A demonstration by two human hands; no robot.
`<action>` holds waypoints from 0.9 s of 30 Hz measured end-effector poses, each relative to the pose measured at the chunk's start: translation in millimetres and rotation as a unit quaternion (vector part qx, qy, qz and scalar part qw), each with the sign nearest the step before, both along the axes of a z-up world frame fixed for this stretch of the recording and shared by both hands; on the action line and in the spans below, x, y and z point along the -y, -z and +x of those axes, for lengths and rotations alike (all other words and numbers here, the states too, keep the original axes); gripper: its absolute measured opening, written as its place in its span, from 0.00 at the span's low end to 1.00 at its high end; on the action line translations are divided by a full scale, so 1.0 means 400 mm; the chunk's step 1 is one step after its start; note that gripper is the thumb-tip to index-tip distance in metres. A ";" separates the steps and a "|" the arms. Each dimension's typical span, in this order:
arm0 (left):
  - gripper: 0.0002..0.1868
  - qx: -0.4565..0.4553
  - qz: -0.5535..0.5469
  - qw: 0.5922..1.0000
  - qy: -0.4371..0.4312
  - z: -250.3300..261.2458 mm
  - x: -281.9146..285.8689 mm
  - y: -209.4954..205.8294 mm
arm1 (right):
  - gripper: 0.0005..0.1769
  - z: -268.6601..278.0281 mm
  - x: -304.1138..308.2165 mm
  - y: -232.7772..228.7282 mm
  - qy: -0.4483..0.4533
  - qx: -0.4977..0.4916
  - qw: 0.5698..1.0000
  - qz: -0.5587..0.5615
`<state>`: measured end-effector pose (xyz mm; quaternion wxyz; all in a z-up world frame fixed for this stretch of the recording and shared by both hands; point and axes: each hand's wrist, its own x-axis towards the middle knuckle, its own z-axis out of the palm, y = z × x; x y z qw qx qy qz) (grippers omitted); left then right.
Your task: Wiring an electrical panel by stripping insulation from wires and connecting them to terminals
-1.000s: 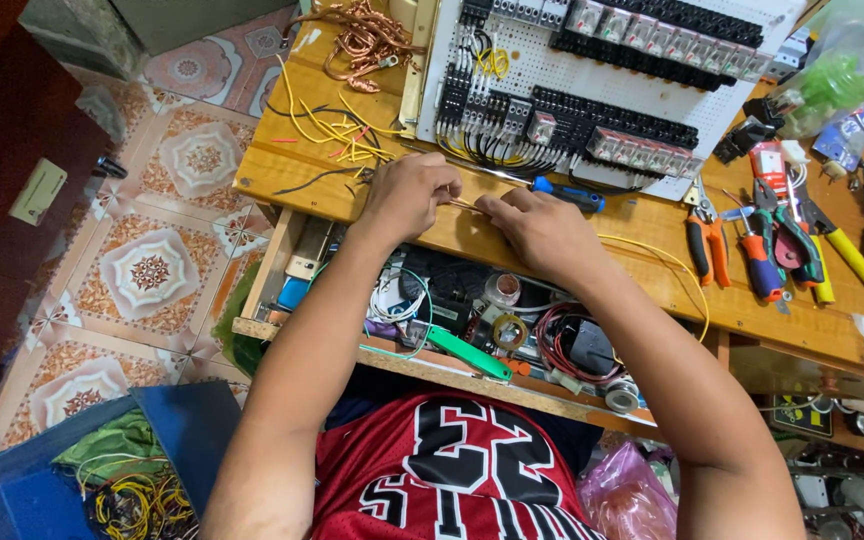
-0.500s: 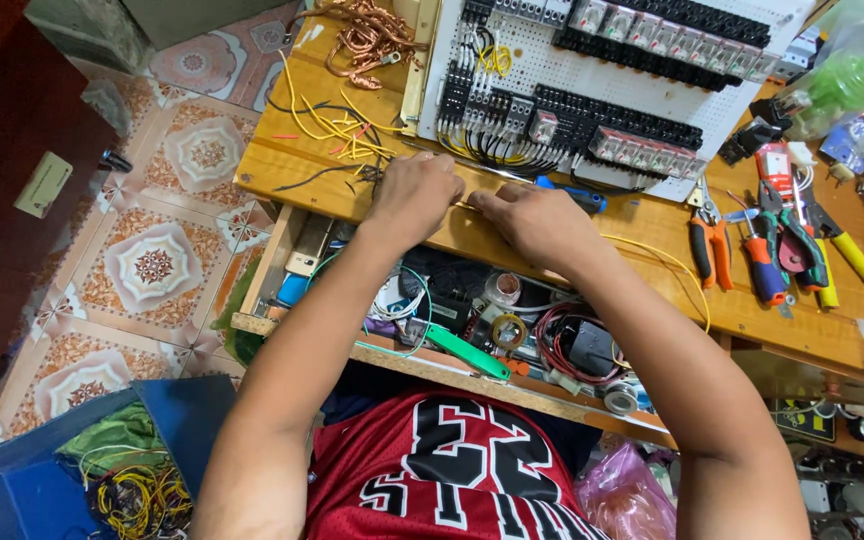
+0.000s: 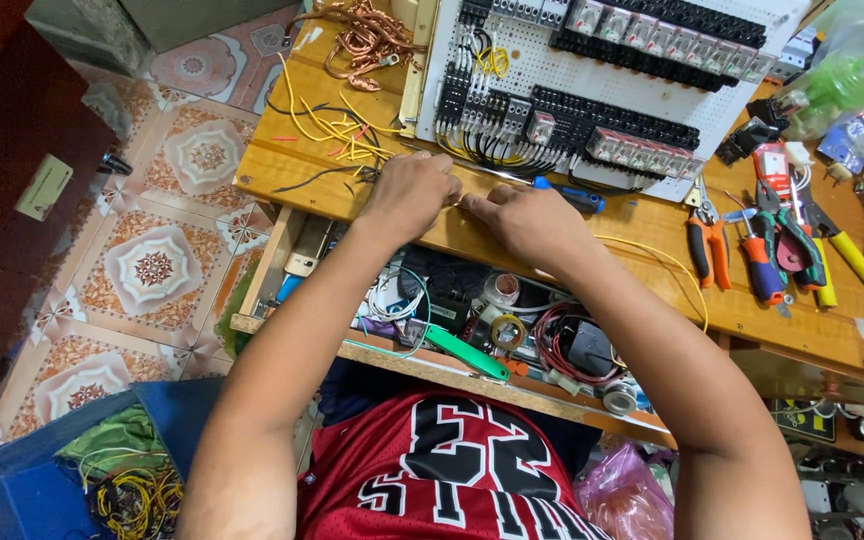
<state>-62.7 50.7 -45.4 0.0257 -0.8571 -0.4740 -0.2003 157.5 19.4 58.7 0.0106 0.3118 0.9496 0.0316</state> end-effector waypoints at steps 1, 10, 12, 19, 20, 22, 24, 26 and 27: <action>0.12 0.001 0.001 1.000 0.000 -0.001 0.001 0.002 | 0.20 -0.002 0.001 -0.002 0.000 0.001 1.000 0.001; 0.09 0.011 0.009 1.000 -0.009 -0.003 0.018 -0.016 | 0.20 -0.010 0.009 -0.017 0.001 0.001 1.000 0.021; 0.05 0.020 0.025 0.999 -0.022 -0.004 0.032 -0.022 | 0.20 -0.011 0.007 -0.010 -0.001 -0.013 1.000 0.005; 0.07 0.072 0.016 0.996 -0.046 0.003 0.054 -0.036 | 0.22 -0.016 -0.017 0.006 0.027 0.017 0.999 -0.024; 0.07 0.072 0.009 0.996 -0.045 0.002 0.052 -0.031 | 0.22 -0.017 -0.019 0.006 0.030 0.024 0.999 -0.027; 0.07 0.073 0.000 0.996 -0.045 0.000 0.051 -0.027 | 0.22 -0.016 -0.022 0.010 0.033 0.030 0.999 -0.030; 0.08 0.085 -0.015 0.995 -0.045 -0.001 0.052 -0.028 | 0.22 -0.015 -0.027 0.020 0.044 0.030 0.998 -0.029; 0.08 0.091 -0.021 0.994 -0.051 0.006 0.061 -0.051 | 0.22 -0.013 -0.032 0.022 0.047 0.030 0.998 -0.035; 0.08 0.096 -0.027 0.993 -0.059 0.004 0.069 -0.061 | 0.23 -0.017 -0.033 0.026 0.048 0.029 0.998 -0.041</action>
